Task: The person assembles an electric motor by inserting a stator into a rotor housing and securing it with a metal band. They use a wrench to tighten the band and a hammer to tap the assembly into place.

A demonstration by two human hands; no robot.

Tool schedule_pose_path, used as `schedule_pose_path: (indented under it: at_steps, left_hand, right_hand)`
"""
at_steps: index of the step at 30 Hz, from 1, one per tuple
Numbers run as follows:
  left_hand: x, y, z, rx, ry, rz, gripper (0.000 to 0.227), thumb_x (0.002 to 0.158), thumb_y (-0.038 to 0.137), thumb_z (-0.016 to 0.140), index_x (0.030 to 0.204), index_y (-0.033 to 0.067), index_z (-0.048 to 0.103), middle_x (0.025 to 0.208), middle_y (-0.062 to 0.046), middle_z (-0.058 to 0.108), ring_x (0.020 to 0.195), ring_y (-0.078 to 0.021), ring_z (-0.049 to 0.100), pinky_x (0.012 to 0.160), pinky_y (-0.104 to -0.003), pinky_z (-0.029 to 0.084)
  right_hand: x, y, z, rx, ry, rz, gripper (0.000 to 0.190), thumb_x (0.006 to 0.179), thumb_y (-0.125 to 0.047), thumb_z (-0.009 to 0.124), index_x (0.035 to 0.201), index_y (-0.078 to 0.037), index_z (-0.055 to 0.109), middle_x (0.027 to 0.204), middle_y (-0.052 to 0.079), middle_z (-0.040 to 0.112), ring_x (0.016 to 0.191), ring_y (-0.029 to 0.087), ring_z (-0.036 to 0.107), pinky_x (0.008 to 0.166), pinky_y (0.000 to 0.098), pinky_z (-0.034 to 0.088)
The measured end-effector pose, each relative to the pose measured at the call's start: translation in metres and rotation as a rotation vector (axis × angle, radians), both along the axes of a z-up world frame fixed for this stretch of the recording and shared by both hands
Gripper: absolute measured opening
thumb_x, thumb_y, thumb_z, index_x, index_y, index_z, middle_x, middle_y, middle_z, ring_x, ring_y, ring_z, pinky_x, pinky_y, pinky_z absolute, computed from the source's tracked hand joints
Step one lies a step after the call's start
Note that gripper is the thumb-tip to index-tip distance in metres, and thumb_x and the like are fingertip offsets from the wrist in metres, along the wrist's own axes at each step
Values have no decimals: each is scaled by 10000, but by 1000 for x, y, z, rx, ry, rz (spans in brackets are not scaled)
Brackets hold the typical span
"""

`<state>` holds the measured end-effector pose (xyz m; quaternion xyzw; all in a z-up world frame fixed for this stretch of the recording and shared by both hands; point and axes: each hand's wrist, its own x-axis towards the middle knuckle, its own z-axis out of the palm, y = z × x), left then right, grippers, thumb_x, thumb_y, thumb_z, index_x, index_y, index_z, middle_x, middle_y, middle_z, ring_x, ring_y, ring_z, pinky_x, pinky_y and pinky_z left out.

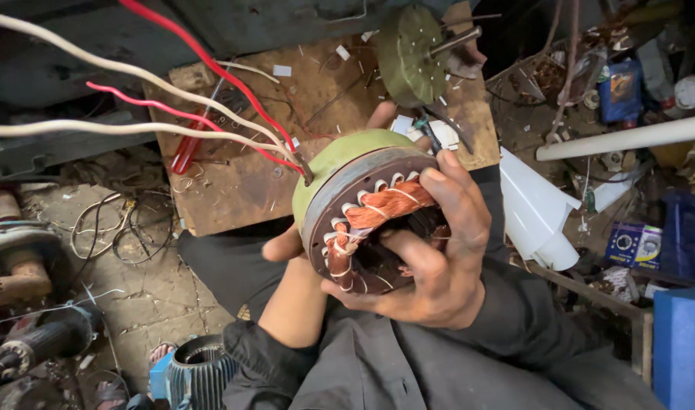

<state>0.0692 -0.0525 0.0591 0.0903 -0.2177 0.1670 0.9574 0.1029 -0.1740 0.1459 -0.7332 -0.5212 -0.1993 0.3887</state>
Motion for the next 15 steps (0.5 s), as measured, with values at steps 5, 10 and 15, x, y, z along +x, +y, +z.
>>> schedule_pose_path:
  at_steps: [5,10,15]
  left_hand:
    - [-8,0,9,-14,85,-125,1471,668,548,942,1658,-51,34,1573,-320,350,1455,-356,429,1288,-492,334]
    - [-6,-4,11,-44,141,-39,1444,679,567,927,1645,-58,54,1601,-275,351,1482,-359,419,1268,-508,345]
    - [-3,-9,12,-54,159,26,1354,693,545,920,1588,-37,86,1620,-222,321,1461,-383,386,1225,-530,345]
  right_hand:
    - [1,5,-1,8,-65,-48,792,819,-640,891,1148,-78,439,1365,196,358,1342,511,438,1120,640,519]
    - [3,5,0,2,-45,-53,778,805,-623,899,1127,-82,442,1370,195,360,1344,508,435,1126,641,497]
    - [5,3,1,9,-5,-42,780,793,-599,919,1116,-75,441,1375,193,359,1335,516,442,1133,647,482]
